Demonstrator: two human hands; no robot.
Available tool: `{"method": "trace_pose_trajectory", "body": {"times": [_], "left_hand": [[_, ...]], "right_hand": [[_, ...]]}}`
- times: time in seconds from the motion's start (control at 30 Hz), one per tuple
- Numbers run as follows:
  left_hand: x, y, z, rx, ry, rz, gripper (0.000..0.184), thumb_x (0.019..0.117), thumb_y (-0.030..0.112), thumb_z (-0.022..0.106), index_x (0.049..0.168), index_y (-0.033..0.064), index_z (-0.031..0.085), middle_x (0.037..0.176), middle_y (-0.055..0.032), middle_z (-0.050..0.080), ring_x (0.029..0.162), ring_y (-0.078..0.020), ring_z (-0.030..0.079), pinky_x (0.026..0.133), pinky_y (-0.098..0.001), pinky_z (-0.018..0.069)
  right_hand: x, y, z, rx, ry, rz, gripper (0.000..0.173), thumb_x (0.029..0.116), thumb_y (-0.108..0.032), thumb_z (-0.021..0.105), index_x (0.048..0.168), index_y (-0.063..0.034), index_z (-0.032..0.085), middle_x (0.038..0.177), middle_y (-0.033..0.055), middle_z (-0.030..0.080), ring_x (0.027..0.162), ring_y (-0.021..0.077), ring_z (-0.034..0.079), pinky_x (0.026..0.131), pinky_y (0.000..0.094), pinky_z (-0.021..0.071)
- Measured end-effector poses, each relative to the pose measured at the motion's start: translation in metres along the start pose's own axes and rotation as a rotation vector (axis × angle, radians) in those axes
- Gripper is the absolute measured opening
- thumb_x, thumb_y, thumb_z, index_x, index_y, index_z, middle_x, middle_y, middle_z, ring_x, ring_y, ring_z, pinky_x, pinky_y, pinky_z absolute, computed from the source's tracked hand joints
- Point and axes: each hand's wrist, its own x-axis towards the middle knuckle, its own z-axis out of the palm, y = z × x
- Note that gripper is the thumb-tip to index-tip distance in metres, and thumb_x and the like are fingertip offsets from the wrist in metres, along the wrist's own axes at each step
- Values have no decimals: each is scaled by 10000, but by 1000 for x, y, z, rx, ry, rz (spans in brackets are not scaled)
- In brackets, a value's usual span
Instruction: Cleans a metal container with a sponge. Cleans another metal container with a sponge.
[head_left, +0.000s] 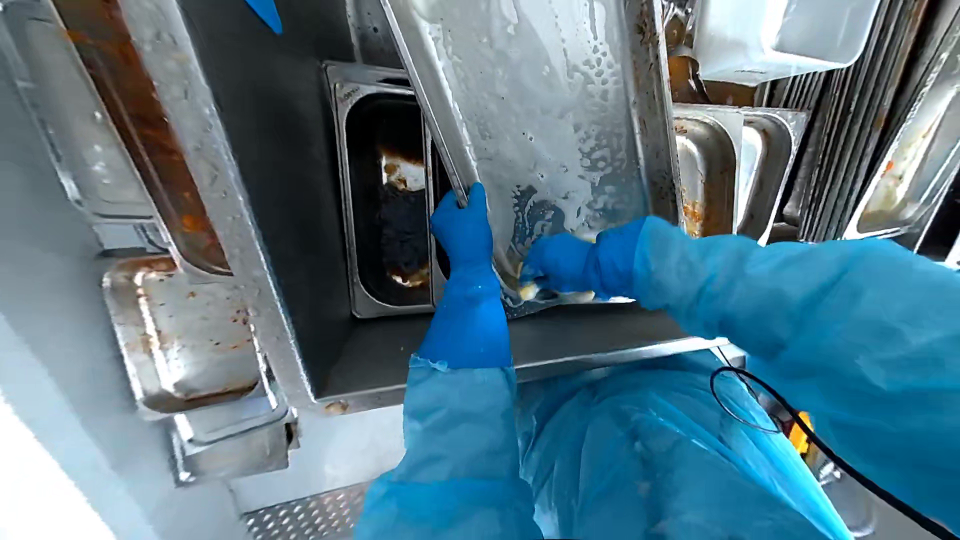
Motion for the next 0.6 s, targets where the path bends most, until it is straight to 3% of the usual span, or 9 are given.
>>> {"method": "trace_pose_trajectory", "body": {"times": [0.07, 0.13, 0.23, 0.33, 0.4, 0.43, 0.5, 0.6], "left_hand": [[5, 6, -3, 52, -13, -10, 330, 981, 360, 658, 1018, 38, 724, 922, -147, 707, 893, -268, 682, 835, -542, 530], [7, 3, -5, 103, -8, 7, 290, 960, 325, 666, 1021, 50, 735, 943, -153, 724, 923, -295, 697, 841, -575, 534], [5, 6, -7, 204, -13, 5, 279, 951, 312, 670, 1033, 53, 733, 979, -166, 727, 960, -323, 698, 867, -592, 518], [1, 11, -8, 252, 5, 26, 274, 942, 313, 676, 1013, 55, 733, 992, -171, 736, 986, -339, 708, 883, -602, 521], [0, 11, -7, 234, 25, 56, 254, 936, 293, 682, 985, 47, 726, 967, -167, 734, 963, -329, 708, 870, -593, 514], [0, 9, -7, 225, 33, 60, 240, 929, 288, 687, 974, 56, 731, 952, -157, 739, 946, -318, 714, 858, -585, 521], [3, 12, -8, 225, 26, 28, 237, 928, 295, 695, 973, 65, 730, 948, -153, 734, 949, -314, 709, 857, -585, 517], [-2, 15, -3, 211, 2, -20, 240, 939, 295, 681, 996, 67, 730, 974, -152, 729, 979, -313, 698, 884, -578, 513]], "right_hand": [[19, -9, 4, 242, 273, 145, 187, 974, -184, 681, 1113, -114, 785, 1069, 109, 753, 1079, 279, 690, 978, 535, 535], [19, -10, 16, 296, 323, 157, 188, 962, -165, 703, 1115, -98, 788, 1069, 120, 755, 1069, 277, 697, 981, 523, 542], [-16, 12, 7, -147, -73, 56, 197, 963, -105, 664, 1132, -93, 765, 1129, 139, 731, 1125, 332, 672, 980, 560, 534], [-65, 30, -36, -497, -408, 218, 201, 879, -88, 751, 1077, -119, 774, 1070, 169, 710, 1052, 406, 665, 874, 639, 538], [-97, 47, -51, -601, -482, 320, 222, 841, -71, 769, 1046, -155, 785, 1075, 165, 711, 1062, 416, 656, 863, 655, 526], [-104, 50, -50, -599, -468, 331, 232, 855, -65, 747, 1059, -168, 783, 1100, 155, 713, 1092, 405, 651, 881, 643, 523], [-89, 38, -38, -392, -344, 385, 208, 965, -113, 669, 1149, -132, 763, 1174, 168, 704, 1167, 388, 638, 976, 614, 509], [-32, 18, 16, -18, 41, 252, 231, 980, -209, 668, 1176, -178, 785, 1095, 115, 754, 1095, 310, 692, 977, 566, 535]]}}
